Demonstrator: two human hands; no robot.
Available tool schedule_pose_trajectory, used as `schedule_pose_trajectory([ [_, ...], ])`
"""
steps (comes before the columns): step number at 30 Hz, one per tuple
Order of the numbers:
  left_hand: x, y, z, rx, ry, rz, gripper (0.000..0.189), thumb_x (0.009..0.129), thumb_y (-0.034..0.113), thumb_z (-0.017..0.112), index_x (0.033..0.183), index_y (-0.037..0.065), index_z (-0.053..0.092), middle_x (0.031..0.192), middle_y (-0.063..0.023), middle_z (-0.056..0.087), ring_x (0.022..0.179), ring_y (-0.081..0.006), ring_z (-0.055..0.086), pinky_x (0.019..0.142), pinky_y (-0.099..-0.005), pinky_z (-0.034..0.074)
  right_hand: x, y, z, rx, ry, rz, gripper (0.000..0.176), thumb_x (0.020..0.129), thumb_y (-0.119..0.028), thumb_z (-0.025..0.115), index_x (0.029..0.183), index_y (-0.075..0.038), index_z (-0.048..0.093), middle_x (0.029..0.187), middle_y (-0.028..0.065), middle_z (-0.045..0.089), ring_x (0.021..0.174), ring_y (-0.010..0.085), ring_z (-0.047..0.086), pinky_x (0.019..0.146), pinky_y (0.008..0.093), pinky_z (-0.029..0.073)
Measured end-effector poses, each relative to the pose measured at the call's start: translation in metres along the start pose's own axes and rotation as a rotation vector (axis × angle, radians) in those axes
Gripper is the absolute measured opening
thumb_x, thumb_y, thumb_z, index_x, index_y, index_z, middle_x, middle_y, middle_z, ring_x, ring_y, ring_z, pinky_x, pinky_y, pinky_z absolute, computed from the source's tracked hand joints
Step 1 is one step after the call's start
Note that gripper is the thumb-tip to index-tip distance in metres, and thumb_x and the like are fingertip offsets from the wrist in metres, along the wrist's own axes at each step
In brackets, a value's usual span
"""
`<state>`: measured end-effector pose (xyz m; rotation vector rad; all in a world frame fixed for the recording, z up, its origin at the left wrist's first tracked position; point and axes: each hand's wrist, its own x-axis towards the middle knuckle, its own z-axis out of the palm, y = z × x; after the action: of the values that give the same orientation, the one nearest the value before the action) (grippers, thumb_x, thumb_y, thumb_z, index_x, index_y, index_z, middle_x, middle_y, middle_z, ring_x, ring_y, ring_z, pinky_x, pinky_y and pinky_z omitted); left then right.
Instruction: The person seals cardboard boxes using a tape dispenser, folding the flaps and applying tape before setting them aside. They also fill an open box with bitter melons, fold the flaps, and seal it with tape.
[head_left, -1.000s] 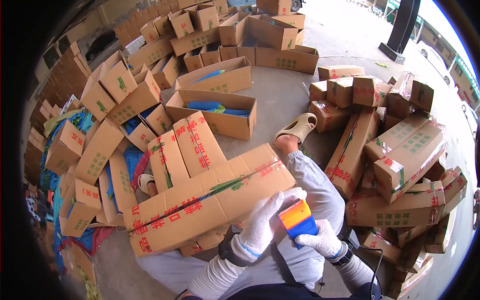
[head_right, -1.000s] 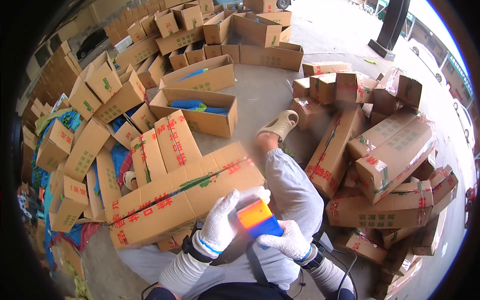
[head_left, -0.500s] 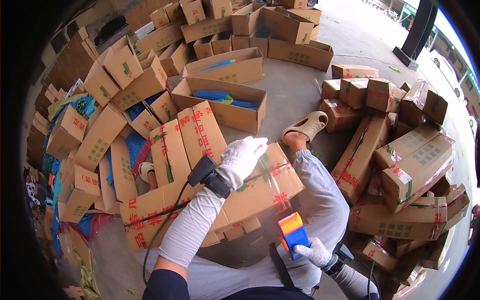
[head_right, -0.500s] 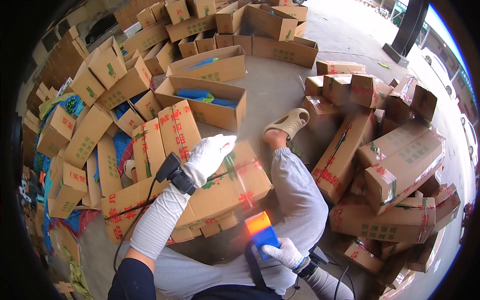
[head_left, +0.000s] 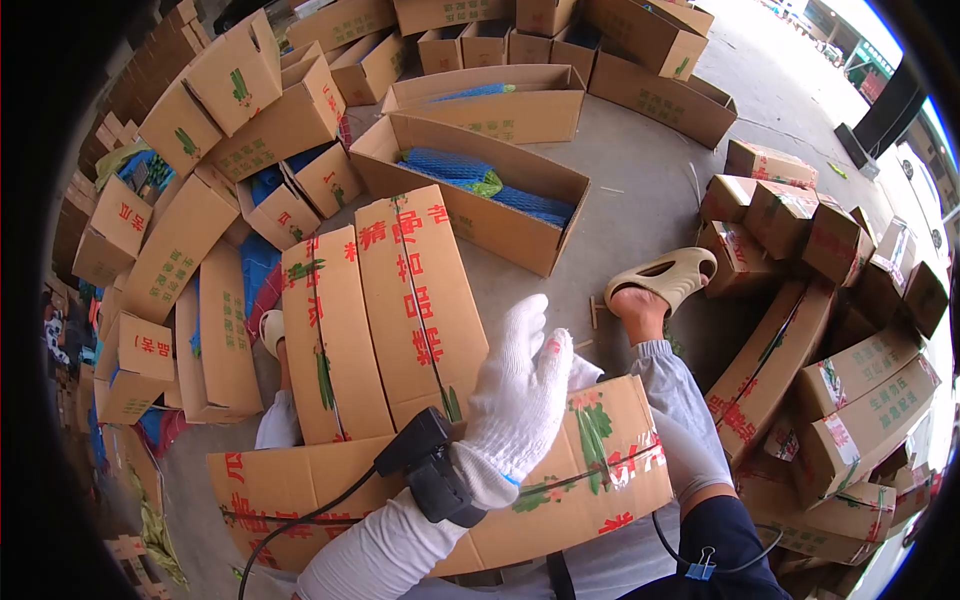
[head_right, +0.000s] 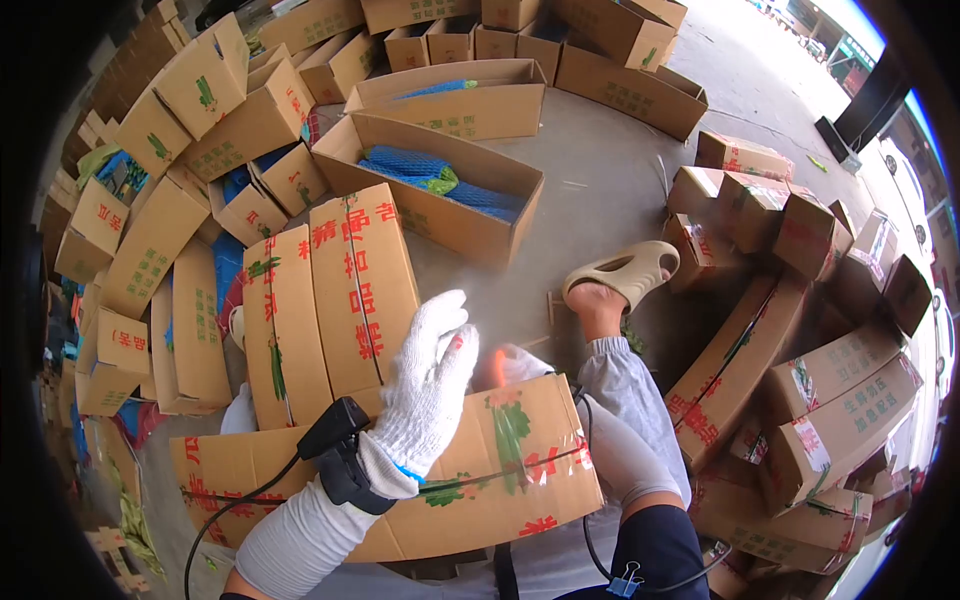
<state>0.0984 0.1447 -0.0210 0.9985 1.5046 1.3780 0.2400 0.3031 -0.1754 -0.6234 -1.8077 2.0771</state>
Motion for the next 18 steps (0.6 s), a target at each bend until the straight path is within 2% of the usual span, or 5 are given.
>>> schedule_pose_trajectory([
  [8, 0.009, -0.038, -0.001, -0.162, 0.274, -0.019, 0.052, 0.106, 0.034, 0.040, 0.147, 0.002, 0.035, 0.140, -0.0130, 0.046, 0.128, -0.0204, 0.045, 0.112, -0.0320, 0.032, 0.111, -0.134, -0.043, 0.128, -0.043, -0.253, 0.038, 0.095, -0.019, 0.059, 0.131, -0.011, 0.051, 0.119, 0.0034, 0.064, 0.108, 0.0162, 0.060, 0.111, 0.0429, 0.035],
  [12, 0.008, -0.047, -0.001, -0.316, 0.064, -0.091, 0.048, 0.105, 0.036, 0.042, 0.140, 0.004, 0.041, 0.117, -0.0114, 0.060, 0.105, -0.0160, 0.057, 0.092, -0.0285, 0.046, 0.048, -0.154, 0.000, 0.001, -0.001, -0.242, 0.041, 0.093, -0.019, 0.062, 0.131, -0.008, 0.053, 0.122, 0.0068, 0.062, 0.110, 0.0178, 0.059, 0.102, 0.0388, 0.042],
  [14, 0.009, -0.018, -0.017, -0.118, -0.199, -0.241, 0.043, 0.104, 0.036, 0.044, 0.131, 0.004, 0.051, 0.094, -0.0097, 0.067, 0.084, -0.0166, 0.063, 0.076, -0.0293, 0.051, 0.007, -0.141, 0.012, 0.071, -0.003, -0.172, 0.036, 0.094, -0.023, 0.062, 0.126, -0.008, 0.054, 0.120, 0.0081, 0.061, 0.107, 0.0203, 0.059, 0.094, 0.0387, 0.047],
  [15, 0.001, -0.008, -0.017, 0.126, -0.183, -0.019, 0.040, 0.104, 0.037, 0.042, 0.111, 0.003, 0.062, 0.070, -0.0091, 0.064, 0.063, -0.0220, 0.063, 0.062, -0.0343, 0.050, -0.012, -0.131, 0.013, 0.170, -0.008, -0.113, 0.034, 0.095, -0.024, 0.061, 0.124, -0.008, 0.055, 0.118, 0.0088, 0.061, 0.106, 0.0215, 0.059, 0.090, 0.0387, 0.049],
  [18, -0.017, 0.004, -0.021, 0.953, -0.392, 0.334, 0.040, 0.103, 0.037, 0.042, 0.100, 0.004, 0.064, 0.070, -0.0150, 0.063, 0.064, -0.0318, 0.063, 0.061, -0.0424, 0.049, -0.074, -0.122, 0.037, -0.091, 0.019, -0.195, 0.032, 0.096, -0.030, 0.059, 0.120, -0.008, 0.057, 0.113, 0.0102, 0.062, 0.099, 0.0232, 0.060, 0.082, 0.0374, 0.053],
])
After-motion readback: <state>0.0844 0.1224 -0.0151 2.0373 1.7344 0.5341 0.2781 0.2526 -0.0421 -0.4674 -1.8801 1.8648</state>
